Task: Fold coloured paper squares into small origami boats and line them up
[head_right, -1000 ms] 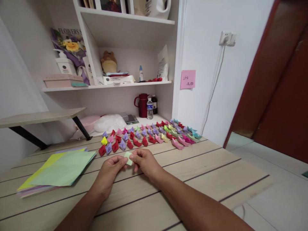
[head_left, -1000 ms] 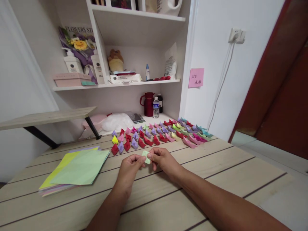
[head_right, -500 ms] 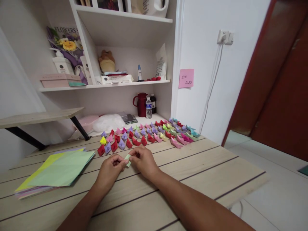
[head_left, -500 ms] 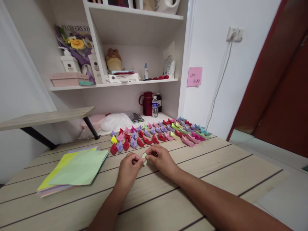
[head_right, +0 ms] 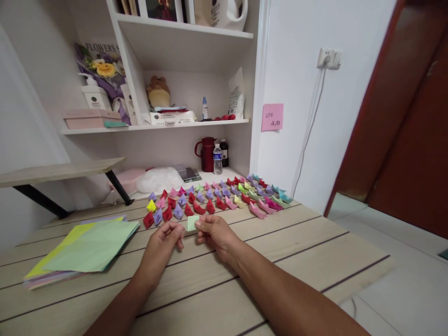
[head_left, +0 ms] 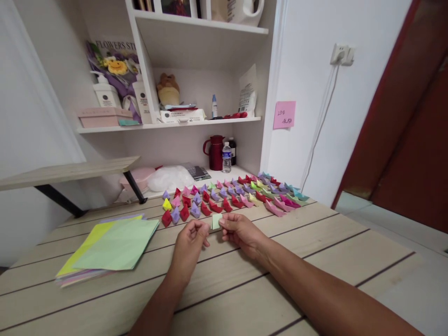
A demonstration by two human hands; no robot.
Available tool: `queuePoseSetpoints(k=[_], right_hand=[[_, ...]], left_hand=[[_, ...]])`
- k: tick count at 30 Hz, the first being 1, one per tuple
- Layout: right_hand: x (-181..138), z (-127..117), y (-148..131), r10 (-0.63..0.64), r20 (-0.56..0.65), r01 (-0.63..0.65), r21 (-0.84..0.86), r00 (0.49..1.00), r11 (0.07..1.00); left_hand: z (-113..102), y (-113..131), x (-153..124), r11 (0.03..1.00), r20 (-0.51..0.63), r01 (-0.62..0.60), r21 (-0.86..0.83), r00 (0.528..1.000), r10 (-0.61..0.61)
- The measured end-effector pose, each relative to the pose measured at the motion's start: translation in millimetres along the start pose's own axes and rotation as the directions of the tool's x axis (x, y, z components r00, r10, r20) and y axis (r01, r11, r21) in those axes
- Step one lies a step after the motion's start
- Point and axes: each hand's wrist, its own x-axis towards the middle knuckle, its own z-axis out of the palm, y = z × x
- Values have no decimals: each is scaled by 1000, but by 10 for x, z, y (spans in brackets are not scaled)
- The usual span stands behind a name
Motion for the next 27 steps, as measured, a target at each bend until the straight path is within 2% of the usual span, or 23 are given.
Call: queuePoseSetpoints(k=[5, 14, 18, 21, 27], right_hand=[[36, -55, 24, -6, 15, 5, 58, 1000, 998], [12, -30, 32, -49, 5, 49, -10, 999, 999], [-9, 10, 41, -92, -10, 90, -109, 996, 990], [-19, 41, 43, -173, -23, 164, -232, 985, 959], [-45, 68, -13, -418, 16, 367, -511, 908, 778]], left_hand=[[19, 46, -23, 1000, 31, -24, 15, 999, 23], [-6, -22, 19, 999, -74, 16, 28, 997, -14], [-8, -43, 29, 998, -71, 48, 31, 996, -46], [-11, -69, 27, 996, -39, 84, 28, 996, -83], [-30, -133, 33, 978, 80, 208, 4, 975, -207]])
